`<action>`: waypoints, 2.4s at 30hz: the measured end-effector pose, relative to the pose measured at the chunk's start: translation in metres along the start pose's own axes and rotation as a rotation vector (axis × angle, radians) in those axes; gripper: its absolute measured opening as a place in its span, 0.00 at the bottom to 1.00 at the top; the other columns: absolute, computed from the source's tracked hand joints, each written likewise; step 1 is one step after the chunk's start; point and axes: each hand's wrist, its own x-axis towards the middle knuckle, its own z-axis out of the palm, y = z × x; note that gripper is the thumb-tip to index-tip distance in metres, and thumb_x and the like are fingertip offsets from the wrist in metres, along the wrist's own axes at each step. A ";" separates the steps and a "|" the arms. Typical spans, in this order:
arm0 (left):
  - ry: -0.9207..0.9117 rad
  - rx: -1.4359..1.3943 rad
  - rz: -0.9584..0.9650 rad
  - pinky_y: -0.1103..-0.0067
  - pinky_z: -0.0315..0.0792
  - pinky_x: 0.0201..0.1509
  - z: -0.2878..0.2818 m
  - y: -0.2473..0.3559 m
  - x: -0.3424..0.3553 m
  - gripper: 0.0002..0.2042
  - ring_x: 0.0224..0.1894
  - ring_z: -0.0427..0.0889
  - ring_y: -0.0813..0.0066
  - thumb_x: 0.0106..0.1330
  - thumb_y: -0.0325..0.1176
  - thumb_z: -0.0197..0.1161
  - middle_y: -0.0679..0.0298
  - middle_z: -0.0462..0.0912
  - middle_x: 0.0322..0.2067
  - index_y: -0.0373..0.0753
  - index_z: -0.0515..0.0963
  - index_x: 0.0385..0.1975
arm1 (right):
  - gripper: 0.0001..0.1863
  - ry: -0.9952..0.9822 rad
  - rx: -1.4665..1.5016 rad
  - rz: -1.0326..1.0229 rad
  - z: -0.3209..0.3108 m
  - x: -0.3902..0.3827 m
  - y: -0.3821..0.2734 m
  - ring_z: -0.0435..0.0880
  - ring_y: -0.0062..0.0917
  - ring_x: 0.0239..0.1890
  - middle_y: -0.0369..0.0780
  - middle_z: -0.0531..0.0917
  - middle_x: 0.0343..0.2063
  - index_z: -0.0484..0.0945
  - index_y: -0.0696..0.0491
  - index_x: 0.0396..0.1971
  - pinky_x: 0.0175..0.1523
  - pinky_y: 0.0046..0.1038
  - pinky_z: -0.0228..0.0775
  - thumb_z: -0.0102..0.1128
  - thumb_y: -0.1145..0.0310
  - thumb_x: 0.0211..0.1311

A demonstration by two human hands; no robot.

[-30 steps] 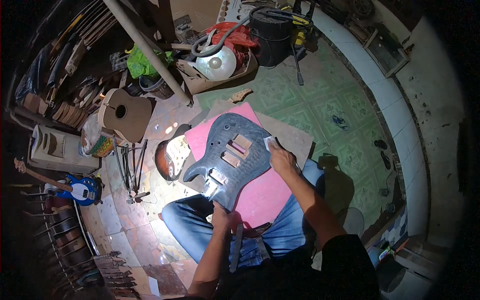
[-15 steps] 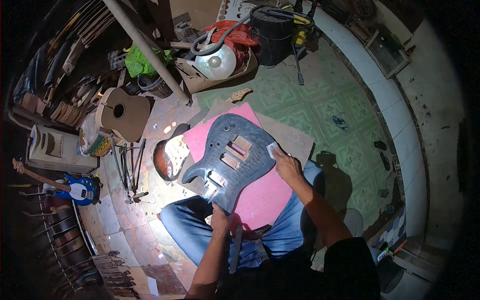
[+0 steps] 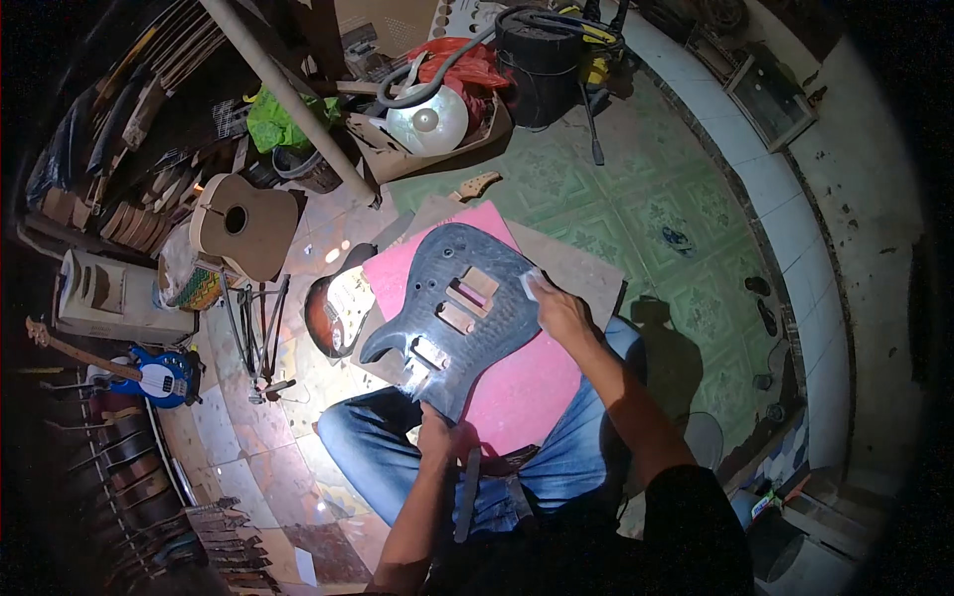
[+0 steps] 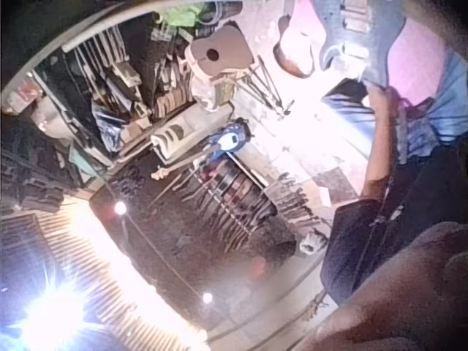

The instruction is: The person sands the surfaces and edges of a guitar body with a piece of sandpaper, alternating between different sides and contours of the instrument.

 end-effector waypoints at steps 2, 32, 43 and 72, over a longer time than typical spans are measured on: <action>-0.002 -0.004 -0.013 0.61 0.76 0.58 0.004 -0.004 0.006 0.52 0.54 0.83 0.43 0.47 0.45 0.78 0.42 0.81 0.53 0.31 0.52 0.69 | 0.28 0.024 0.006 -0.030 0.005 0.021 -0.005 0.83 0.44 0.55 0.44 0.77 0.63 0.78 0.50 0.61 0.56 0.43 0.77 0.53 0.79 0.57; 0.050 0.050 0.076 0.56 0.78 0.56 0.002 -0.012 0.004 0.45 0.54 0.82 0.39 0.49 0.41 0.77 0.40 0.80 0.53 0.31 0.57 0.63 | 0.33 -0.241 -0.027 0.072 0.079 -0.116 -0.095 0.88 0.46 0.33 0.48 0.83 0.51 0.70 0.41 0.68 0.38 0.50 0.80 0.51 0.75 0.60; 0.052 0.009 0.089 0.55 0.77 0.58 0.009 -0.023 0.012 0.46 0.55 0.81 0.39 0.50 0.43 0.79 0.41 0.80 0.53 0.35 0.56 0.64 | 0.34 -0.391 -0.009 -0.166 0.065 -0.138 -0.128 0.87 0.50 0.39 0.45 0.74 0.66 0.70 0.44 0.68 0.43 0.54 0.79 0.49 0.76 0.59; 0.009 0.205 0.124 0.60 0.79 0.55 -0.038 -0.002 -0.021 0.45 0.51 0.85 0.44 0.49 0.55 0.78 0.41 0.85 0.46 0.31 0.67 0.61 | 0.27 -0.033 0.246 0.407 0.034 -0.125 -0.026 0.81 0.47 0.56 0.51 0.82 0.54 0.77 0.51 0.59 0.59 0.43 0.73 0.59 0.70 0.57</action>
